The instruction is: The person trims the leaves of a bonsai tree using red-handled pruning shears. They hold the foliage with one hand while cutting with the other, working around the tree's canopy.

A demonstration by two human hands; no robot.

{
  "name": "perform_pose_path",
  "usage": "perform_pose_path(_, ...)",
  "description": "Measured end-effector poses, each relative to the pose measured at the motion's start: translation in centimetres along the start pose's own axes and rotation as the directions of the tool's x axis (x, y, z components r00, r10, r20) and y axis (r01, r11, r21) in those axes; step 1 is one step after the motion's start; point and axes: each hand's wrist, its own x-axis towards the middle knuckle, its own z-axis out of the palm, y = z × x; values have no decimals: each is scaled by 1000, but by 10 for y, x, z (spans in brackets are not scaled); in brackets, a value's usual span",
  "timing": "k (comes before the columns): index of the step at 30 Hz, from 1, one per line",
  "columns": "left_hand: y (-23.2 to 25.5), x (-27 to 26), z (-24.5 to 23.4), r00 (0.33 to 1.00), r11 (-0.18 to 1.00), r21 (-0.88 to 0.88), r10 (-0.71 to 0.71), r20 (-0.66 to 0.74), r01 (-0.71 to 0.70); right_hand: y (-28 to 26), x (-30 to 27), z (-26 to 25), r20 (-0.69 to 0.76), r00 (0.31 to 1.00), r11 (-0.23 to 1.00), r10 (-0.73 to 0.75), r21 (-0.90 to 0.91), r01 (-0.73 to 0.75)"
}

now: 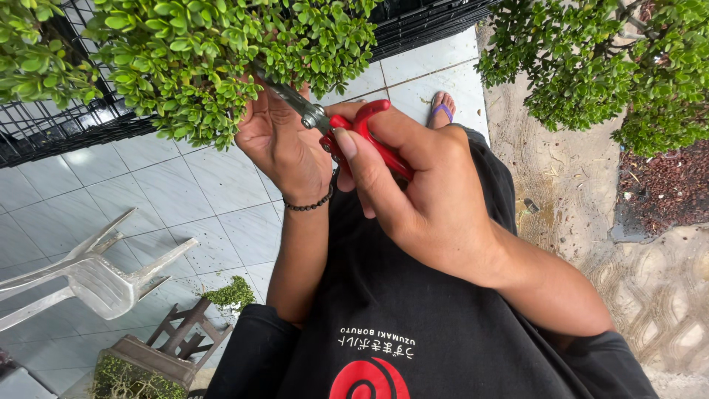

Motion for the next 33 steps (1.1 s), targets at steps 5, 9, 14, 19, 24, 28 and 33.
perform_pose_path(5,5,1,14,995,993,-102,67,80,-59,2,3,1,-14,999,999,40,15,-40)
perform_pose_path(9,0,3,8,999,998,-51,39,3,-39,0,-2,1,-30,999,1000,11,22,-11)
perform_pose_path(14,2,3,9,995,990,-121,82,61,-74,7,-1,3,-36,999,999,41,-2,-41)
perform_pose_path(19,1,3,8,995,989,-137,72,69,-62,7,1,3,-32,998,999,46,11,-46)
perform_pose_path(24,1,3,7,991,989,-128,90,100,-77,7,3,3,-24,999,999,40,-1,-41)
perform_pose_path(28,3,2,9,994,988,-144,68,90,-55,4,1,1,-24,999,999,31,-31,-32)
perform_pose_path(33,6,0,8,994,993,-103,68,90,-59,2,-6,-2,-11,999,996,53,-78,-53)
